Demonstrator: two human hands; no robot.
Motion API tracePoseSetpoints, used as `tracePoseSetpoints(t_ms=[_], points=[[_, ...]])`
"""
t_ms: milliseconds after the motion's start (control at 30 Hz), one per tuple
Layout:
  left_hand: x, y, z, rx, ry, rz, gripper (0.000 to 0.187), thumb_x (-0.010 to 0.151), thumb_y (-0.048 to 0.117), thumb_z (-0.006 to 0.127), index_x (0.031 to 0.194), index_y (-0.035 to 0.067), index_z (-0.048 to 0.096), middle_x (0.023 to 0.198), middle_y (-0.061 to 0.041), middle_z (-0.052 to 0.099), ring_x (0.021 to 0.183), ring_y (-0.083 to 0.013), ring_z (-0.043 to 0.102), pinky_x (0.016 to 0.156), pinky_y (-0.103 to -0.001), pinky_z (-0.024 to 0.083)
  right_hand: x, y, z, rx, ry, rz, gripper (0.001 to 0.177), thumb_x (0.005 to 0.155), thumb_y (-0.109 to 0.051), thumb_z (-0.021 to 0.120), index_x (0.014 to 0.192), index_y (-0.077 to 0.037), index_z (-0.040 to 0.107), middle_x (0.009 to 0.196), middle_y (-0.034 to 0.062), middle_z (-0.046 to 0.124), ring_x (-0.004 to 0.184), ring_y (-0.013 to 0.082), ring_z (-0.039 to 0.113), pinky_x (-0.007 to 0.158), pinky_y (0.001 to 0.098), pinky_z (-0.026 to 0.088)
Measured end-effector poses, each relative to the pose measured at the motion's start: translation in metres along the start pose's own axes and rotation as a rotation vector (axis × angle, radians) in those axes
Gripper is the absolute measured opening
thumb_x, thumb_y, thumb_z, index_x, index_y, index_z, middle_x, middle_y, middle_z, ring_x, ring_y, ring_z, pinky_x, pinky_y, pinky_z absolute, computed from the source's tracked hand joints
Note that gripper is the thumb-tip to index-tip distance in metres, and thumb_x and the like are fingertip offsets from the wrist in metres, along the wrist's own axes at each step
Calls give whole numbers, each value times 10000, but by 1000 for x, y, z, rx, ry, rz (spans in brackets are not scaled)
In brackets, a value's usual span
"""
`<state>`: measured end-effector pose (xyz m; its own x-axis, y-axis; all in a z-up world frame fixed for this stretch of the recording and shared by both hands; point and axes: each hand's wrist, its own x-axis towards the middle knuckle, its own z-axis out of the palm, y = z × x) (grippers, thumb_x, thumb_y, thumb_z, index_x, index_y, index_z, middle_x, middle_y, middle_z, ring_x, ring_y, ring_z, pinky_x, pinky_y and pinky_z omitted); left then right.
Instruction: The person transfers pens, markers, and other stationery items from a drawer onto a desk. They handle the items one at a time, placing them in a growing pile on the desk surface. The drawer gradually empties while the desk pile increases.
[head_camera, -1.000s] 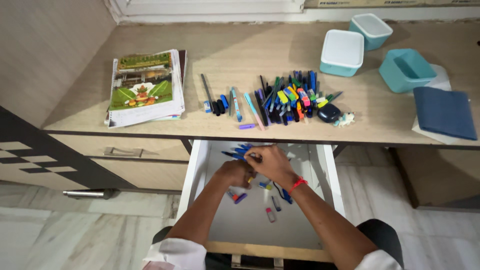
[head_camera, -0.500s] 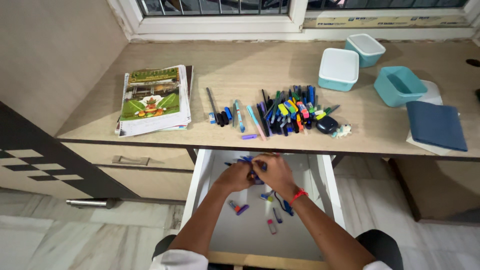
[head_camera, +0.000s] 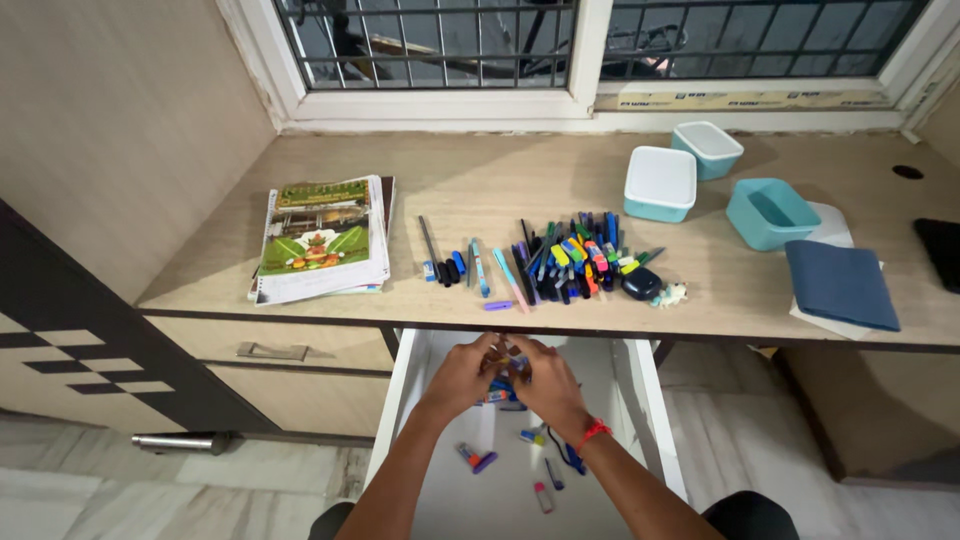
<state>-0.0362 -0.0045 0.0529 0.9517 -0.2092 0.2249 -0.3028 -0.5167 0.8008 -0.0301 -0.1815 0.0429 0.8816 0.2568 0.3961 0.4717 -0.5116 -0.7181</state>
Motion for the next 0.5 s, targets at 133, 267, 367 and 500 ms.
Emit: tracePoseSetpoints(t_ms=[133,267,367,500], points=[[5,-6,3,-122,99,56,209,934,56,686,1039,37,506,825,-163,743,746,-266,764,663,-361,557,1,-1,3,-9,98,-41,419,795,-79,793,1202,-82,692,1064,156,757,817,298,760,717,377,589],[9,-13,3,-211,164,95,150,975,53,645,1046,40,514,850,-130,678,759,-183,713,680,-324,540,1,-2,1,33,140,-79,284,847,-80,758,1130,-94,741,1053,117,768,764,250,766,658,347,586],[12,-16,4,-238,162,71,164,996,105,619,1063,49,481,851,-80,693,783,-113,681,685,-276,509,3,-5,-3,6,171,-149,234,880,-76,740,1113,-92,760,1039,100,767,725,257,736,626,333,571],[16,-15,7,-238,151,-29,204,1076,254,570,1063,55,527,784,-99,651,678,-145,568,615,-297,485,6,-9,-6,1,238,-120,191,910,-116,750,1097,-78,755,980,98,751,669,238,722,600,315,562]])
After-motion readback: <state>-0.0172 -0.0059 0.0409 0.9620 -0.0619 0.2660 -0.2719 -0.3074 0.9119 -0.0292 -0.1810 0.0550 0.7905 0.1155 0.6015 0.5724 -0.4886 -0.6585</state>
